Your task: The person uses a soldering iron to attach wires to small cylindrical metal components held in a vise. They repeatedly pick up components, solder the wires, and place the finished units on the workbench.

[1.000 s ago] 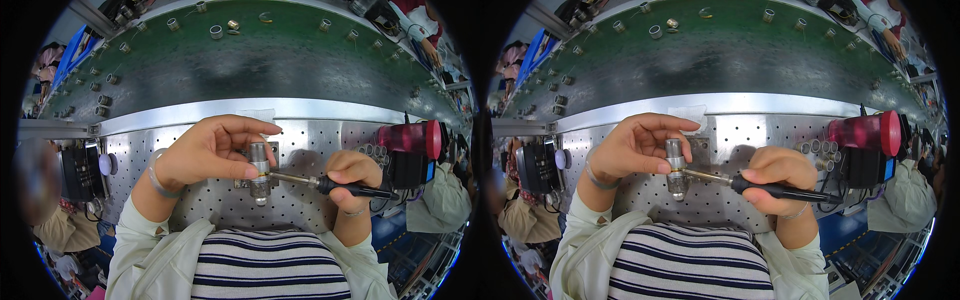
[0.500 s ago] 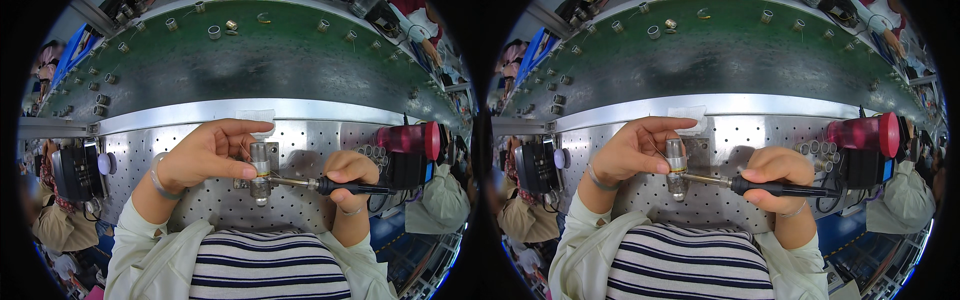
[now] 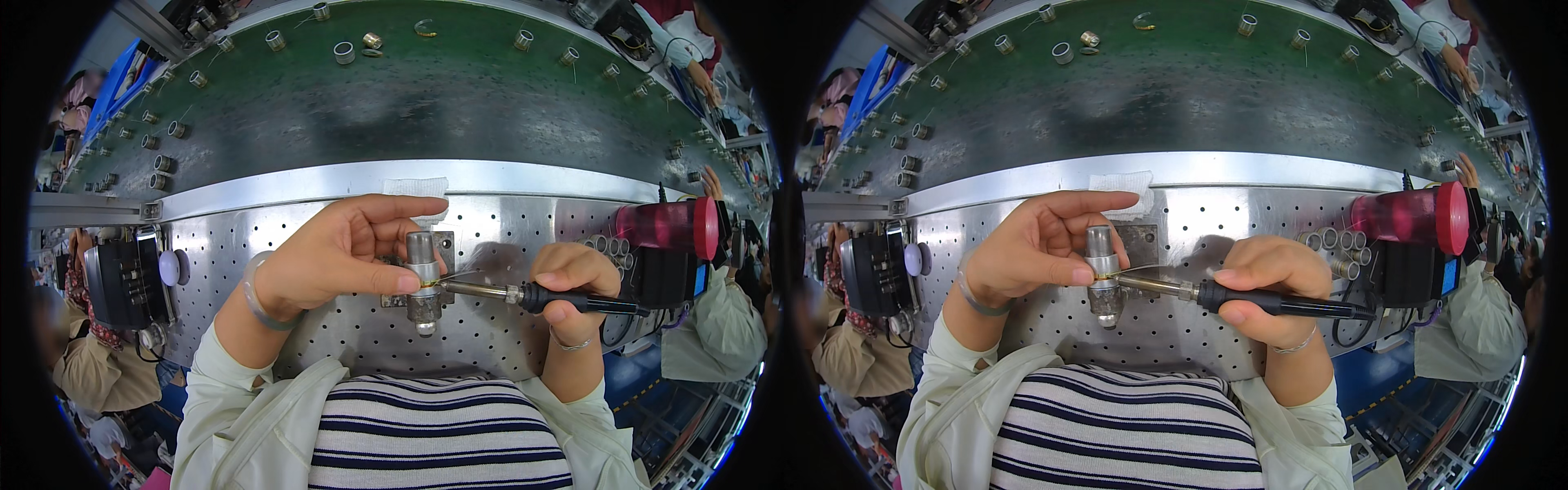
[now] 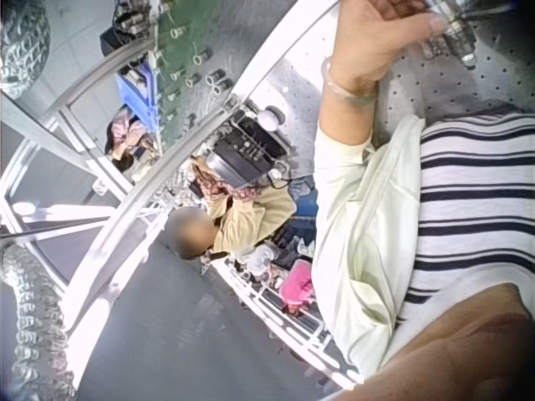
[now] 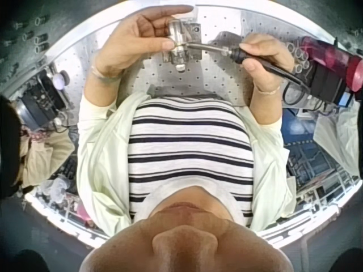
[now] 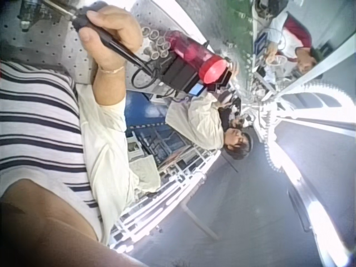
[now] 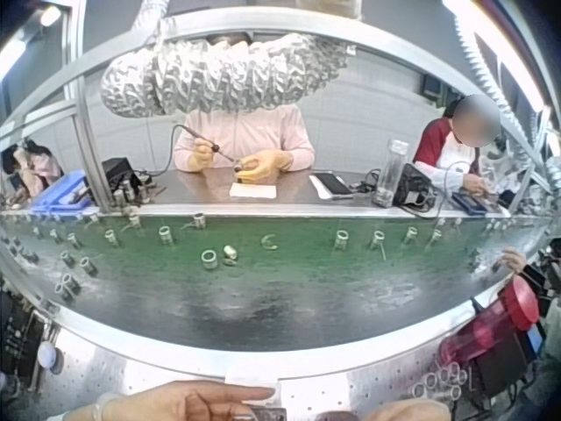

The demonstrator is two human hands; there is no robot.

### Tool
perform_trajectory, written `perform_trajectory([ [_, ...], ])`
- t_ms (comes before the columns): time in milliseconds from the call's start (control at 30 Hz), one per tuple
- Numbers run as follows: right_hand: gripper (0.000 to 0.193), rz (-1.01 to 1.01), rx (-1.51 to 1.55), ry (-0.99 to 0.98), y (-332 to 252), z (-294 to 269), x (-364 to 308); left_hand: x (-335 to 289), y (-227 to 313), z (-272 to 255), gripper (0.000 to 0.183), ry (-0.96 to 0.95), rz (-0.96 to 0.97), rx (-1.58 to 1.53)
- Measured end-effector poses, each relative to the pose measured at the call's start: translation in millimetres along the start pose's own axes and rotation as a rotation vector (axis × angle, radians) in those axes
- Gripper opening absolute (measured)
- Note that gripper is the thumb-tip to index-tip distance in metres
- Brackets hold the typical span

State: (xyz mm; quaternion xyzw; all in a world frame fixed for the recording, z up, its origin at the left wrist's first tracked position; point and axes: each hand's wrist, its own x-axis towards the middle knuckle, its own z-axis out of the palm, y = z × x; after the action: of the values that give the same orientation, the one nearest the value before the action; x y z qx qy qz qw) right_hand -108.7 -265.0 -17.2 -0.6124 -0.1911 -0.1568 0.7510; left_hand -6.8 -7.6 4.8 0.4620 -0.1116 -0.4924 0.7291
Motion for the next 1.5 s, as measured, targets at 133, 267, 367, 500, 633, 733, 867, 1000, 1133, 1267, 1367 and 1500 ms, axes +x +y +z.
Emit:
perform_trajectory([
  [133,0.026,0.012,0.001,-0.012,0.6,-0.5,-0.8,0.6,-0.6,-0.6,0.077,0.013,-0.005,0.006],
  [267,0.027,0.016,-0.026,-0.024,-0.1,0.7,0.5,0.6,-1.2,-1.0,0.078,0.018,-0.007,-0.006],
  [367,0.027,0.011,-0.038,-0.029,0.2,0.4,1.1,0.7,-1.2,-0.9,0.079,0.022,-0.006,-0.002],
  [500,0.027,0.003,-0.049,-0.048,-0.9,0.3,2.8,0.8,-1.4,-1.0,0.078,0.025,-0.005,0.01],
  [633,0.027,-0.008,-0.068,-0.073,-2.2,0.5,3.7,0.2,-1.0,-1.0,0.078,0.03,-0.004,0.027],
  [733,0.026,-0.024,-0.087,-0.091,-4.1,1.3,5.1,-0.3,-1.0,-1.3,0.078,0.03,-0.007,0.041],
  [867,0.027,-0.036,-0.055,-0.075,-1.6,1.6,4.2,-2.0,1.2,6.7,0.076,0.065,-0.026,0.021],
  [1000,0.027,-0.025,-0.052,-0.041,-1.2,0.3,2.4,-2.2,0.8,9.3,0.074,0.077,-0.026,-0.011],
  [1133,0.027,-0.015,-0.056,-0.046,-1.4,0.3,2.2,-1.3,-0.4,9.4,0.075,0.077,-0.013,-0.008],
  [1267,0.026,-0.003,-0.069,-0.053,-2.1,-0.5,2.1,-0.5,-0.3,10.5,0.075,0.072,-0.015,0.002],
  [1367,0.023,-0.007,-0.057,-0.027,-0.4,-2.4,-0.3,1.6,-0.8,7.5,0.074,0.028,-0.018,-0.007],
  [1500,0.02,-0.031,0.039,0.078,2.6,0.6,0.2,8.0,-5.2,-8.3,0.071,-0.017,0.05,-0.078],
])
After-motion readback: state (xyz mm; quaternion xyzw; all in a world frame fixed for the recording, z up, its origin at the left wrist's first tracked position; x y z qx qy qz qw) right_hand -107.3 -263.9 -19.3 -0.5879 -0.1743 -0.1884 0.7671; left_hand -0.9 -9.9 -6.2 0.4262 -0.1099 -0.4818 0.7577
